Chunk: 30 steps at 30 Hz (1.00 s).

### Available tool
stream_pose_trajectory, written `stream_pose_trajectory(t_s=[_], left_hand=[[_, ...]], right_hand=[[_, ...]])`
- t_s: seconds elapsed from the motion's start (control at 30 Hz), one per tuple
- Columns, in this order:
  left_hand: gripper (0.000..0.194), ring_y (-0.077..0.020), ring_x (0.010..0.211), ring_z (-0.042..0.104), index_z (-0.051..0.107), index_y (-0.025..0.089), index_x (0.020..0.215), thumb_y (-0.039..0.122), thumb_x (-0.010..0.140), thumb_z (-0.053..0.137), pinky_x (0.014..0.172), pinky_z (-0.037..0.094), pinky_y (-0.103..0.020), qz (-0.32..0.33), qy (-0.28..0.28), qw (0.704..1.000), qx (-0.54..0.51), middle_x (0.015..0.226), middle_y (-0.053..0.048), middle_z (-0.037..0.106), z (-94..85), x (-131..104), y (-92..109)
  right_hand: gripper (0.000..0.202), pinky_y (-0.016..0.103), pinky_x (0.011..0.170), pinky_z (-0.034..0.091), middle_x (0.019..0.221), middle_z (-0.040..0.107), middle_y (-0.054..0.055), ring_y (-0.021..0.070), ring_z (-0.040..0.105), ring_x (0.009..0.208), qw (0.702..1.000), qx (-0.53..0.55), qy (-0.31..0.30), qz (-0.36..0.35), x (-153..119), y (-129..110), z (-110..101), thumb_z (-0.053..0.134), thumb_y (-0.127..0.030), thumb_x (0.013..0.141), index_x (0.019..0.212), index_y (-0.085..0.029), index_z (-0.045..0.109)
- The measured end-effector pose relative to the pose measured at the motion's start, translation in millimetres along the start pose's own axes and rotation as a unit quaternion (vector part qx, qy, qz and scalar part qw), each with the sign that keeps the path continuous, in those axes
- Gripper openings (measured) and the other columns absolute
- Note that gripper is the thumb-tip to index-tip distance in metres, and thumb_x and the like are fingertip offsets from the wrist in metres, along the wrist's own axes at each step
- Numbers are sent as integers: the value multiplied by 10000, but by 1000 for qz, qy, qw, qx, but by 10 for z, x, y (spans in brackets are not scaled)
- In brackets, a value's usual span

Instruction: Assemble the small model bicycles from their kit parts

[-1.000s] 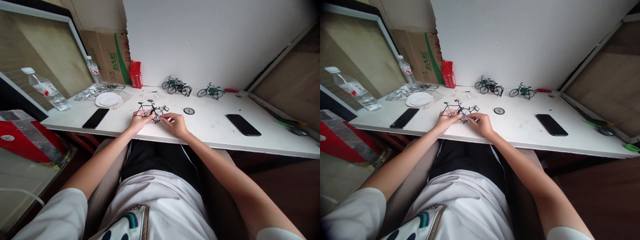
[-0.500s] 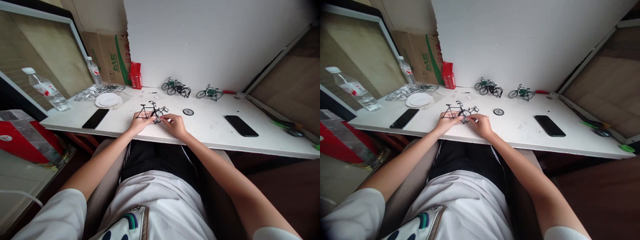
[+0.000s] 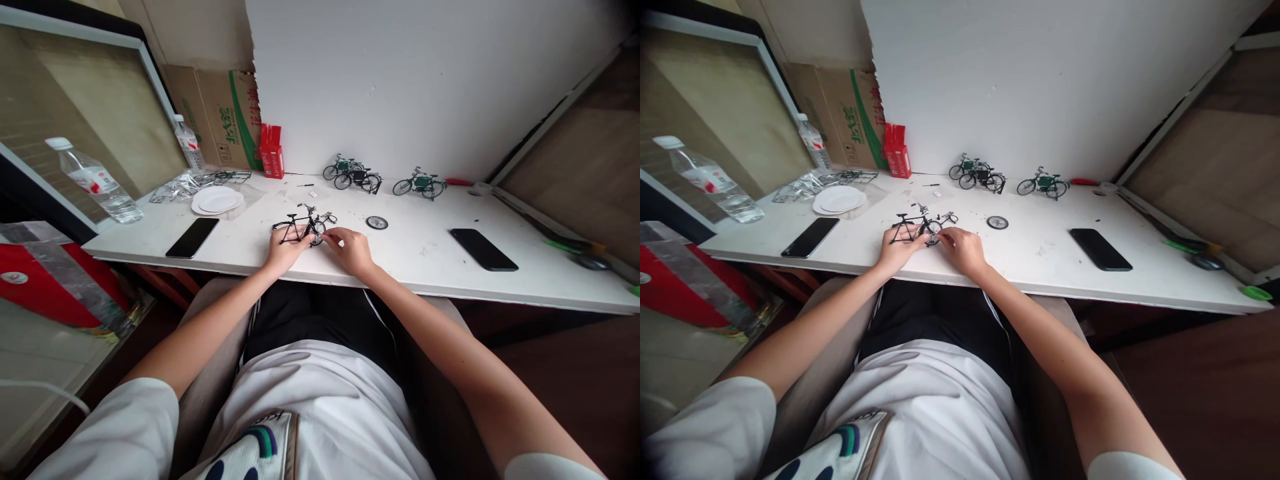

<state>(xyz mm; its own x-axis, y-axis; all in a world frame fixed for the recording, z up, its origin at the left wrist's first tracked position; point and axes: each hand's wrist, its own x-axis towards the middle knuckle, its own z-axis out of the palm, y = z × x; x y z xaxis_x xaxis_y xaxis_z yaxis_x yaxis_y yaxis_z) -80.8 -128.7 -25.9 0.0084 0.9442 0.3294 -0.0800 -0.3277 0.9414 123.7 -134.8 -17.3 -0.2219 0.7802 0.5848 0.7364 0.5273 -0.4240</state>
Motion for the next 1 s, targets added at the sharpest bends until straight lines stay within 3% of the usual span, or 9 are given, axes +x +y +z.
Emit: stream_pose_trajectory(t_s=[0.37,0.57,0.77,0.9,1.0], left_hand=[[440,-303,994,840,798,144,1048,460,768,921,923,700,-426,68,-13,997,44,1056,-147,854,17,-13,-21],[433,-284,963,840,806,140,1069,437,774,915,867,716,-400,66,-24,996,49,1035,-132,856,8,-14,-37],[428,-288,950,840,801,128,1065,425,777,911,906,715,-439,57,-20,997,37,1035,-143,852,62,-68,-35],[414,-280,926,842,792,131,1070,402,780,908,919,711,-447,43,-1,999,18,1052,-146,847,106,-96,-52],[414,-276,891,842,778,134,1052,392,762,922,899,712,-445,22,44,999,7,1007,-138,845,112,-74,-96]], right_hand=[[346,318,689,408,925,822,80,224,725,771,998,-65,-8,22,-12,-51,11,547,-478,1119,1013,-226,759],[408,324,655,303,902,786,87,209,668,763,995,-99,-25,13,-3,-86,5,453,-453,1149,906,-217,681],[478,340,655,249,842,765,90,207,622,698,989,-137,-50,30,1,-81,24,390,-475,1166,857,-215,647],[544,348,660,257,829,755,95,220,633,708,991,-119,-43,32,-6,-99,-6,315,-503,1178,851,-219,643],[511,342,663,292,880,767,89,226,649,742,995,-87,-29,40,-9,-127,-47,315,-498,1178,920,-224,661]])
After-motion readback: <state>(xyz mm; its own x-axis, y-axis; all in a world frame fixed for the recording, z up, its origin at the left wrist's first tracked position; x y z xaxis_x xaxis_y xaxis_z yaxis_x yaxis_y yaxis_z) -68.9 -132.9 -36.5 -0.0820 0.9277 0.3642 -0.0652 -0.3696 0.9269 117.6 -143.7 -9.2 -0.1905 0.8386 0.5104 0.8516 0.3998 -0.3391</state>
